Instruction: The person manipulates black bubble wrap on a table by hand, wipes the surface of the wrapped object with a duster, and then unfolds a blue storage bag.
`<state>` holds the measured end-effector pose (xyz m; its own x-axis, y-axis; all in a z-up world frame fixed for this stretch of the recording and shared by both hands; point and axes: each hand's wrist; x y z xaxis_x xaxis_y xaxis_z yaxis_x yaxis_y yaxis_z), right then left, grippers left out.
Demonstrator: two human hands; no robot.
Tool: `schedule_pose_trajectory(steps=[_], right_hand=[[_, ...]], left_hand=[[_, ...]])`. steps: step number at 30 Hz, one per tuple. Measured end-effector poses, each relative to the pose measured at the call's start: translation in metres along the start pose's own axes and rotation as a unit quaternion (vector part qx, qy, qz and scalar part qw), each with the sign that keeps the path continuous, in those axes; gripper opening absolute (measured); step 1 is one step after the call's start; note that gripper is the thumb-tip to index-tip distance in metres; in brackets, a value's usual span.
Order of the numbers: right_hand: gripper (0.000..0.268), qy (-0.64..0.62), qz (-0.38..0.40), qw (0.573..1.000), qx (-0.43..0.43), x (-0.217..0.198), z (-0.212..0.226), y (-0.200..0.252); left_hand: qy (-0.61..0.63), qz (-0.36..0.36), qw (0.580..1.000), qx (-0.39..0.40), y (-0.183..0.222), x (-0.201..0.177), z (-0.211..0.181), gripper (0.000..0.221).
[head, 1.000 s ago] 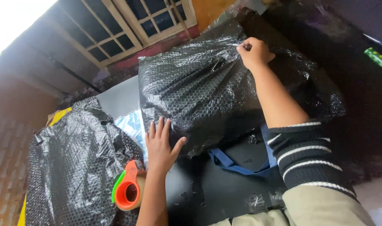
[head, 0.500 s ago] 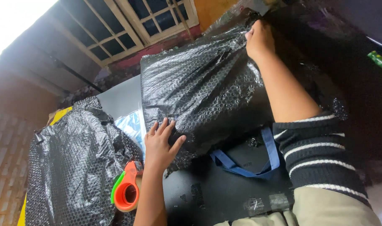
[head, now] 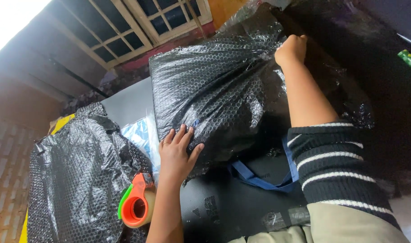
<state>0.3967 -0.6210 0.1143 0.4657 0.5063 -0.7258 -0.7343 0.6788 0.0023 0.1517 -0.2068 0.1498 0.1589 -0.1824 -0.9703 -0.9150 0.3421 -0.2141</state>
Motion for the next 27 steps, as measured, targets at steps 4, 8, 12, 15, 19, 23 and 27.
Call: schedule_pose_trajectory(steps=[4, 8, 12, 15, 19, 23, 27], right_hand=[[0.072, -0.070, -0.057, 0.996, -0.002, 0.005, -0.001, 0.001], [0.033, 0.109, -0.200, 0.965, -0.128, 0.016, -0.002, 0.011], [0.030, 0.367, -0.217, 0.845, -0.323, 0.021, 0.001, 0.025], [0.033, 0.350, -0.110, 0.878, -0.307, 0.024, -0.004, 0.020], [0.034, 0.408, 0.102, 0.883, -0.208, -0.034, 0.018, 0.058], [0.100, 0.335, 0.220, 0.901, -0.163, -0.065, 0.016, 0.088], [0.113, 0.348, 0.155, 0.906, -0.186, -0.047, 0.001, 0.090]], left_hand=[[-0.006, -0.029, 0.999, 0.019, 0.003, 0.004, 0.000, 0.062], [-0.009, -0.049, 0.999, 0.018, 0.005, 0.010, 0.001, 0.062], [-0.017, -0.070, 0.997, 0.023, 0.006, 0.015, 0.003, 0.063], [-0.023, -0.094, 0.995, 0.035, 0.009, 0.018, 0.004, 0.062], [-0.026, -0.085, 0.996, 0.031, 0.011, 0.016, 0.002, 0.063], [-0.039, -0.142, 0.988, 0.047, 0.012, 0.024, 0.004, 0.061], [-0.081, -0.201, 0.976, 0.040, 0.011, 0.035, 0.003, 0.062]])
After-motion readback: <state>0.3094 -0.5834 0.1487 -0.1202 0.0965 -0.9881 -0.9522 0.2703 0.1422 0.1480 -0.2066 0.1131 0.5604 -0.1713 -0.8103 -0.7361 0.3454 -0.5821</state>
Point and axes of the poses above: each hand's wrist, its own y-axis away from the middle knuckle, its own x-axis out of the palm, z = x × y, and after that the axes turned 3 degrees about x, right-handed
